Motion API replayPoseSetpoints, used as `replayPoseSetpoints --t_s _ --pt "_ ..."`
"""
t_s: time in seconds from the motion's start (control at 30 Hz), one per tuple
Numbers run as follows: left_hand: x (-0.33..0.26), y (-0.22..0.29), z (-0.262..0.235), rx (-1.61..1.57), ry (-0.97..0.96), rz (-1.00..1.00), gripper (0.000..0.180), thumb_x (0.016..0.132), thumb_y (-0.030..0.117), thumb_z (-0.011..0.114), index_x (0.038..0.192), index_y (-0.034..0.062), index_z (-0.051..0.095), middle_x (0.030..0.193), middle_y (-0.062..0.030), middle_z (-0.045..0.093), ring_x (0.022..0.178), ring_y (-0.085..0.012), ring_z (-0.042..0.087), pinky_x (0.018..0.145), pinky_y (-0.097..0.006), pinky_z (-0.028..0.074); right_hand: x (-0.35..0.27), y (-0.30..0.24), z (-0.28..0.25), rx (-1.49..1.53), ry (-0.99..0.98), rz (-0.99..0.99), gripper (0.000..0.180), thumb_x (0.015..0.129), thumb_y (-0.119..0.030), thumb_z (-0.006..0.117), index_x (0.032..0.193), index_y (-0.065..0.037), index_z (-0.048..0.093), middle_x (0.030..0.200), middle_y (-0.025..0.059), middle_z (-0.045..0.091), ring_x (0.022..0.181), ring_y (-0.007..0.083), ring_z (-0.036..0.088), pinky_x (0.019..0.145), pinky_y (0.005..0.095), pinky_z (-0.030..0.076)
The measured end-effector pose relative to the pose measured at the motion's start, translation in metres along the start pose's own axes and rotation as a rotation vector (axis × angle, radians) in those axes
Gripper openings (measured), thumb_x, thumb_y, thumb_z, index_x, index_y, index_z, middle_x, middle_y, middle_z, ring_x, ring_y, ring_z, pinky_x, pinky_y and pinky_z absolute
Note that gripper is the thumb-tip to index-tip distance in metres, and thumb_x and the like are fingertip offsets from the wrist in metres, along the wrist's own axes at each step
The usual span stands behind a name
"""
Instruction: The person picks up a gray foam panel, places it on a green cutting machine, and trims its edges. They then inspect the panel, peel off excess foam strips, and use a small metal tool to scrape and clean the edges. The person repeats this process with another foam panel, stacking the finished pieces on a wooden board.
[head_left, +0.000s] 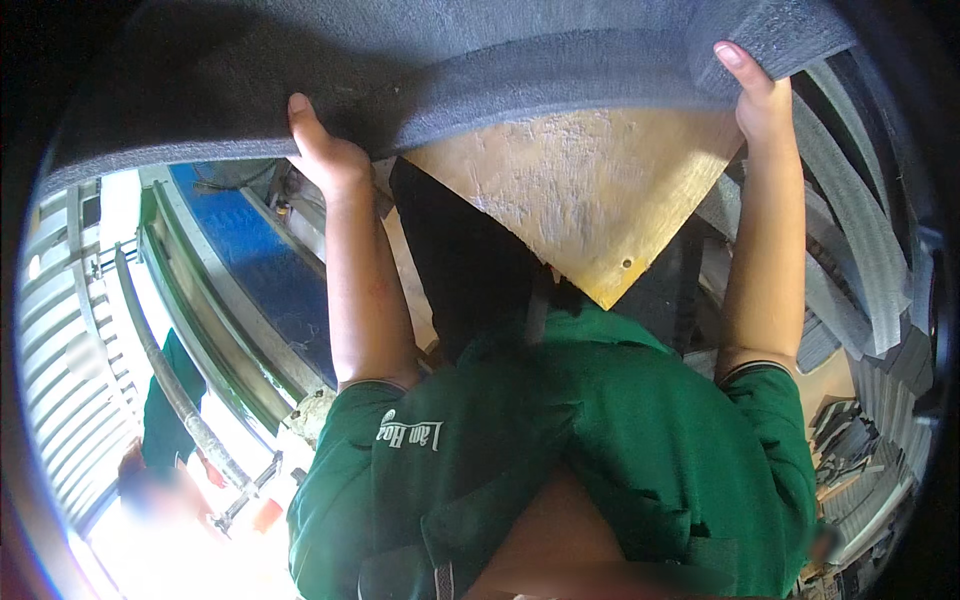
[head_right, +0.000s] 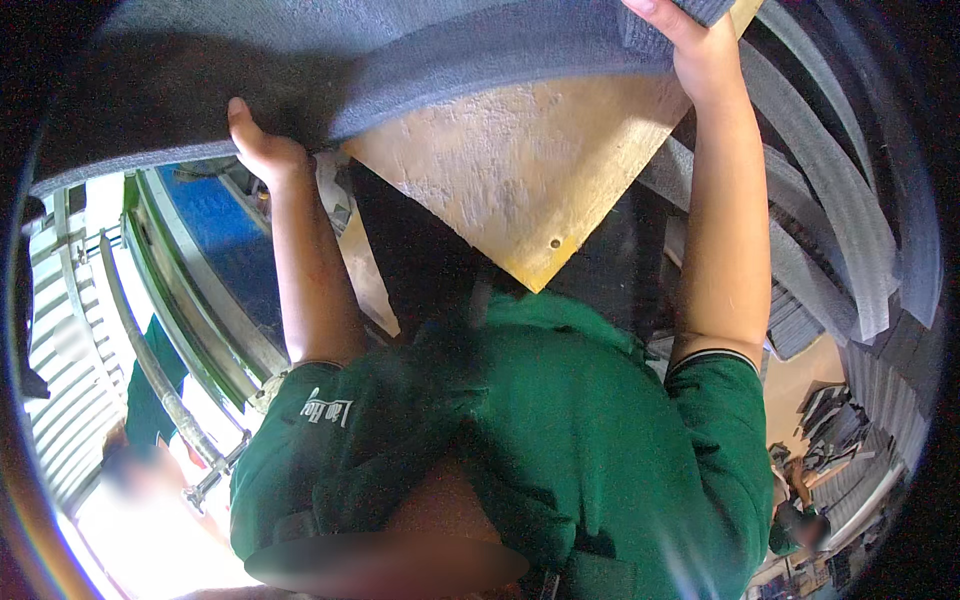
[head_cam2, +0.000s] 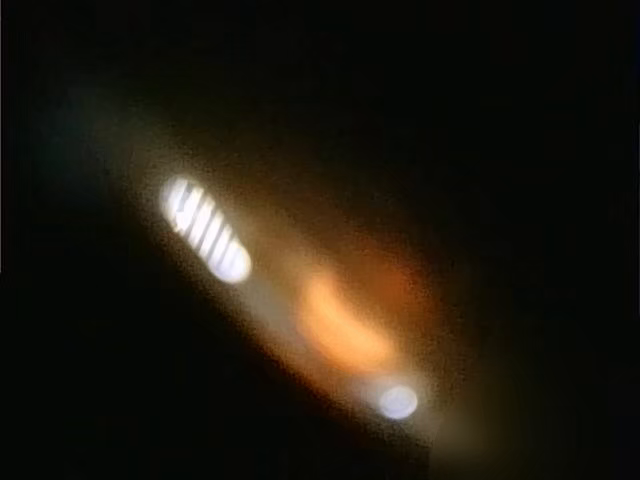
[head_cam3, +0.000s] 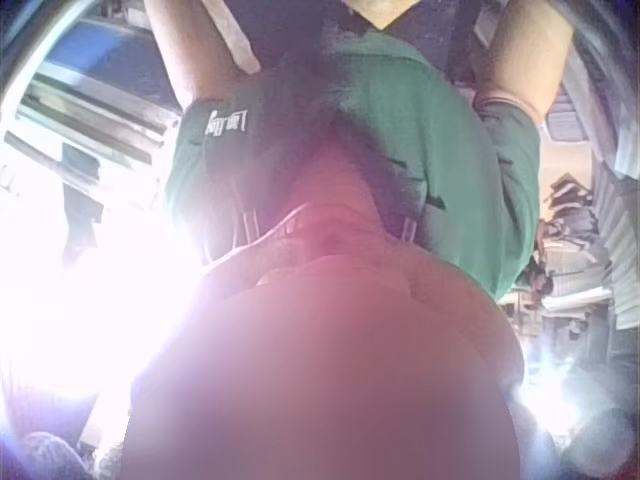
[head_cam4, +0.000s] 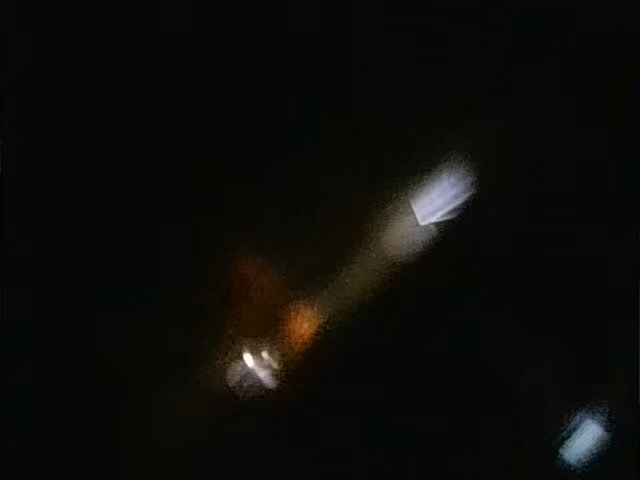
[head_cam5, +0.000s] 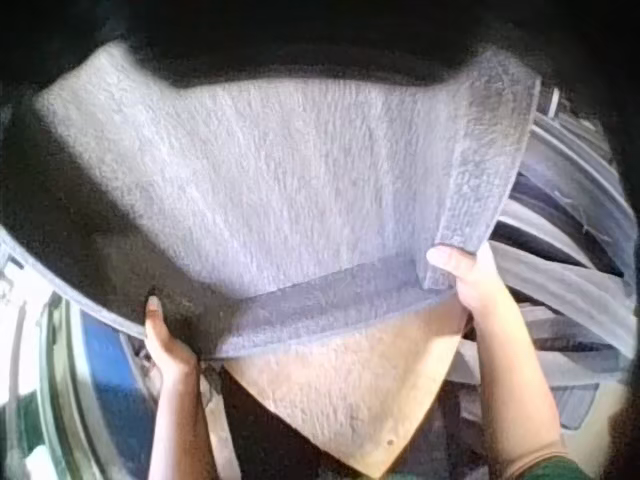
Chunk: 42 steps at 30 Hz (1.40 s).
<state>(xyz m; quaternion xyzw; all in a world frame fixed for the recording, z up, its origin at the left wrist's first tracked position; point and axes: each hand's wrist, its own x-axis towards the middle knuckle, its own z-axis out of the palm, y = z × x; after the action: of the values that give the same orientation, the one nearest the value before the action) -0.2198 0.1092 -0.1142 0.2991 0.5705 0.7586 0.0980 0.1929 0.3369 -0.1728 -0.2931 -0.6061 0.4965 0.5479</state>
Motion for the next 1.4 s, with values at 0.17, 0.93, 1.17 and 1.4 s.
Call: replayPoseSetpoints --t_s 0.17,0.93,1.17,1.4 --pt "-0.005 -0.001 -0.027 -0.109 -0.132 -0.186 0.062 0.088 0.042 0.063 0.138 0.0053 0.057 0.129 -0.0139 0.064 0.116 -0.0349 0.062 0.102 -0.051 0.048 -0.009 -0.029 0.025 0.2 0.03 -0.026 0.066 0.072 -0.026 0.088 0.128 -0.001 0.064 0.117 0.0094 0.07 0.11 0.0249 0.066 0.097 0.038 0.051" --pt "0.061 0.071 -0.001 -0.16 -0.238 -0.078 0.065 0.088 0.035 0.062 0.142 0.0016 0.053 0.135 -0.0192 0.062 0.121 -0.0406 0.061 0.105 -0.059 0.047 0.004 0.0 0.001 0.168 -0.038 0.01 0.061 0.076 -0.015 0.085 0.131 -0.001 0.062 0.124 0.0085 0.067 0.116 0.0248 0.064 0.106 0.0408 0.048" --pt "0.037 0.005 0.003 -0.127 -0.084 0.001 0.059 0.088 0.027 0.068 0.139 -0.001 0.055 0.132 -0.0165 0.06 0.116 -0.0316 0.059 0.105 -0.046 0.045 -0.001 -0.015 0.004 0.159 -0.169 0.054 0.081 0.07 -0.02 0.091 0.139 -0.001 0.054 0.132 0.0105 0.062 0.124 0.0281 0.059 0.107 0.0429 0.047" --pt "0.04 0.019 -0.004 -0.016 -0.079 -0.081 0.063 0.089 0.025 0.07 0.143 -0.0021 0.053 0.138 -0.0159 0.059 0.123 -0.0314 0.056 0.111 -0.043 0.04 -0.006 -0.043 0.025 0.26 -0.05 0.04 0.078 0.073 -0.014 0.09 0.141 -0.001 0.054 0.128 0.0075 0.064 0.121 0.0241 0.06 0.107 0.0387 0.047"
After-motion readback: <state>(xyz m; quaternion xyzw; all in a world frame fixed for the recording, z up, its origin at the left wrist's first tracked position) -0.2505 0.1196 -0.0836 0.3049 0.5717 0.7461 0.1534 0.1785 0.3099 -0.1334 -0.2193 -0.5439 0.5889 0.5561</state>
